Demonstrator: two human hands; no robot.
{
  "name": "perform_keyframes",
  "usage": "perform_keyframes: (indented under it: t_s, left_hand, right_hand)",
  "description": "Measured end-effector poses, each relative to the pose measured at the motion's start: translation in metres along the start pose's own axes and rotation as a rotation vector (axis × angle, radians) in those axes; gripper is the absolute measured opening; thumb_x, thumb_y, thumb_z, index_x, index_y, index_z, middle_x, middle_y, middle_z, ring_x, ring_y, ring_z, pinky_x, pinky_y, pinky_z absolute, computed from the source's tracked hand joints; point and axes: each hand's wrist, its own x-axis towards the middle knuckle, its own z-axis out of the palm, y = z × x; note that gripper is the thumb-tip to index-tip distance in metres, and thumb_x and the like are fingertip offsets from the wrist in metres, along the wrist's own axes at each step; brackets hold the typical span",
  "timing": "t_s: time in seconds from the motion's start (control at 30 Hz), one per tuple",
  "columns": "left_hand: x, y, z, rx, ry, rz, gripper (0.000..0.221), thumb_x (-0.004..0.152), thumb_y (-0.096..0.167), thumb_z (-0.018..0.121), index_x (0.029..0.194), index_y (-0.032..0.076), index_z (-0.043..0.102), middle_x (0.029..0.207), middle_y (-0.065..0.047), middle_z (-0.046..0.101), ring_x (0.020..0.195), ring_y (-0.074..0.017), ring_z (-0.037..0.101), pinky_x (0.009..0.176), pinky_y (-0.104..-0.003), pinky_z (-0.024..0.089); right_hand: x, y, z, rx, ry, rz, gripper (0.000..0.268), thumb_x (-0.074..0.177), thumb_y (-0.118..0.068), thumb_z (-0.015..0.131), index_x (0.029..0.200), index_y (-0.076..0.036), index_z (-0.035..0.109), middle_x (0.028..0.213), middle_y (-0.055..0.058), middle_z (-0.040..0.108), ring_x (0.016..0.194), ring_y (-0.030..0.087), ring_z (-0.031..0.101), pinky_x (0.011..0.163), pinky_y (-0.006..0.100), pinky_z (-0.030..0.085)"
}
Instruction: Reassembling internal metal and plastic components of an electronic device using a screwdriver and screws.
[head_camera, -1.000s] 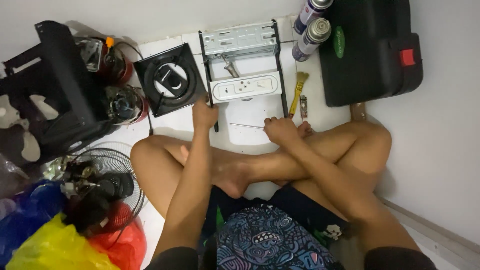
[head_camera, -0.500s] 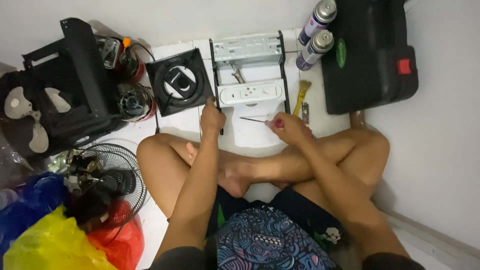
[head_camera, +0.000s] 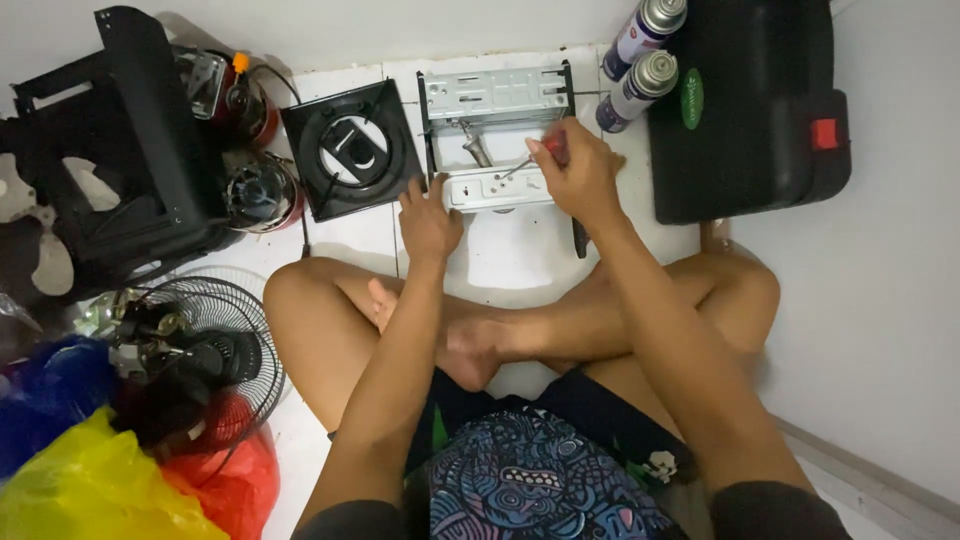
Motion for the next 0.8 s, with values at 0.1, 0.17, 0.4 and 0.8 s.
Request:
perform_keyframes:
  t_s: [0.1, 0.17, 0.4, 0.8]
  left_hand:
    - [-0.003, 0.01, 0.0, 0.067, -0.055, 0.021, 0.059, 0.093, 0.026, 0.065, 0.15, 0.026, 0.047, 0.155, -0.014, 0.039, 0.136, -0.0404, 0.045, 0.108, -0.054, 0.047]
    - [0.002, 0.006, 0.011, 0.074, -0.043, 0.026, 0.059, 0.093, 0.028, 0.067, 0.149, 0.026, 0.048, 0.155, -0.012, 0.04, 0.135, -0.0394, 0.045, 0.108, -0.054, 0.048]
    - [0.004, 0.009, 0.011, 0.067, -0.033, 0.023, 0.059, 0.09, 0.037, 0.07, 0.145, 0.026, 0.054, 0.151, -0.008, 0.04, 0.132, -0.0378, 0.046, 0.107, -0.053, 0.047]
    - [0.004, 0.016, 0.003, 0.0, -0.077, -0.023, 0.061, 0.092, 0.039, 0.073, 0.148, 0.022, 0.056, 0.153, -0.01, 0.037, 0.136, -0.0387, 0.044, 0.113, -0.055, 0.041]
  right_hand:
    - [0.009, -0.003, 0.011, 0.113, -0.041, -0.047, 0.027, 0.104, -0.029, 0.071, 0.099, -0.005, 0.063, 0.077, 0.017, 0.066, 0.071, 0.034, 0.071, 0.062, 0.041, 0.057]
    - [0.012, -0.003, 0.014, 0.115, -0.057, -0.038, 0.027, 0.105, -0.03, 0.07, 0.099, -0.004, 0.063, 0.076, 0.017, 0.065, 0.069, 0.033, 0.07, 0.061, 0.039, 0.056]
    - [0.014, -0.008, 0.017, 0.159, -0.13, -0.051, 0.024, 0.107, -0.022, 0.067, 0.102, 0.001, 0.06, 0.081, 0.023, 0.064, 0.07, 0.037, 0.069, 0.059, 0.041, 0.055]
    - [0.018, -0.015, 0.015, 0.107, -0.215, -0.015, 0.019, 0.107, -0.02, 0.067, 0.106, -0.002, 0.063, 0.086, 0.02, 0.066, 0.071, 0.031, 0.069, 0.06, 0.034, 0.056]
